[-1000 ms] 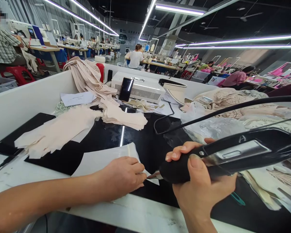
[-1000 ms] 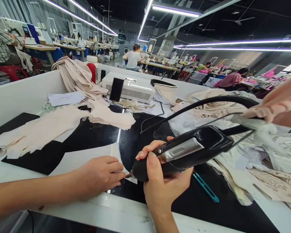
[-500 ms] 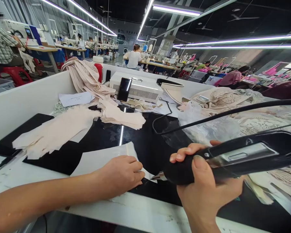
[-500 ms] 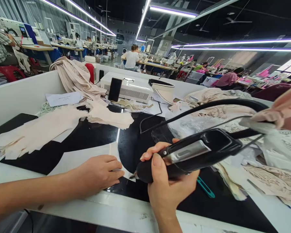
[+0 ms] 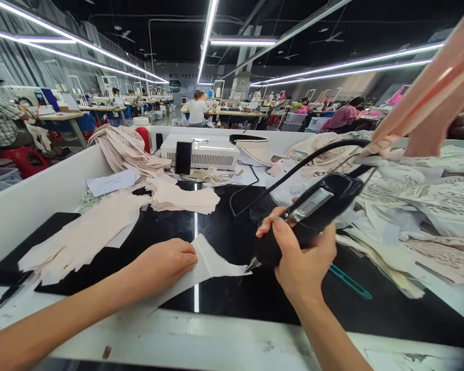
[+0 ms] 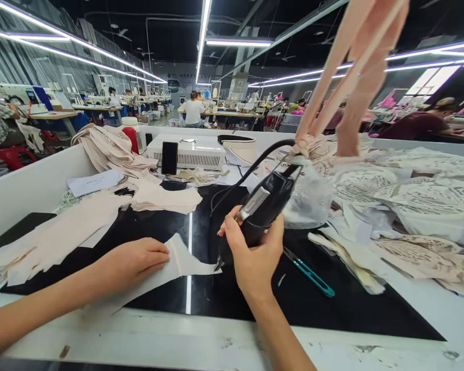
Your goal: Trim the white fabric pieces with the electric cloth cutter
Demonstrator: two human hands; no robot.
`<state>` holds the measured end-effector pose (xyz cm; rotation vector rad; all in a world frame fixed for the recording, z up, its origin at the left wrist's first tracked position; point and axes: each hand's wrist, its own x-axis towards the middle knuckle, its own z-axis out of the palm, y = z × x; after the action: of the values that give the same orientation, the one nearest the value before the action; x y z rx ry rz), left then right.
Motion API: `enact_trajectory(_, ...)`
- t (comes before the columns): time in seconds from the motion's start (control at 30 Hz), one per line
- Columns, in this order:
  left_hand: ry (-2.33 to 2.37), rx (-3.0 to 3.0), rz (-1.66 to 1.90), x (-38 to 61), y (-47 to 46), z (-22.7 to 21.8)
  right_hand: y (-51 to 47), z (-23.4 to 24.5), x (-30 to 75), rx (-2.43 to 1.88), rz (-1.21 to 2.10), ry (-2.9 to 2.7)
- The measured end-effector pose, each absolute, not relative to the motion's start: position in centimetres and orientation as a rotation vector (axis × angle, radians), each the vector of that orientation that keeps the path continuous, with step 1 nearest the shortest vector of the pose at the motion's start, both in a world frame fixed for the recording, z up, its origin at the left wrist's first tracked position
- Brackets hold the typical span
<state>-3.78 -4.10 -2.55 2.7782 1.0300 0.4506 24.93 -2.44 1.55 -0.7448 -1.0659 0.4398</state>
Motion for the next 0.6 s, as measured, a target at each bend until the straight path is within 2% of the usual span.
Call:
enact_trajectory(0.23, 1.173, 2.507, 0.093, -2.7, -7.0, 1.1, -1.6, 1.9, 23.7, -0.681, 0.508, -1.054)
enact_trajectory(0.37, 1.194, 2.466, 0.093, -1.8, -5.2, 2.8, -2.0, 1.9, 23.1, -0.660, 0.542, -1.062)
enact_trajectory(0.6, 0.596, 2.493, 0.216, 0.3, 0.7, 1.4, -2.6, 1.6, 23.1, -0.751, 0.539, -1.069)
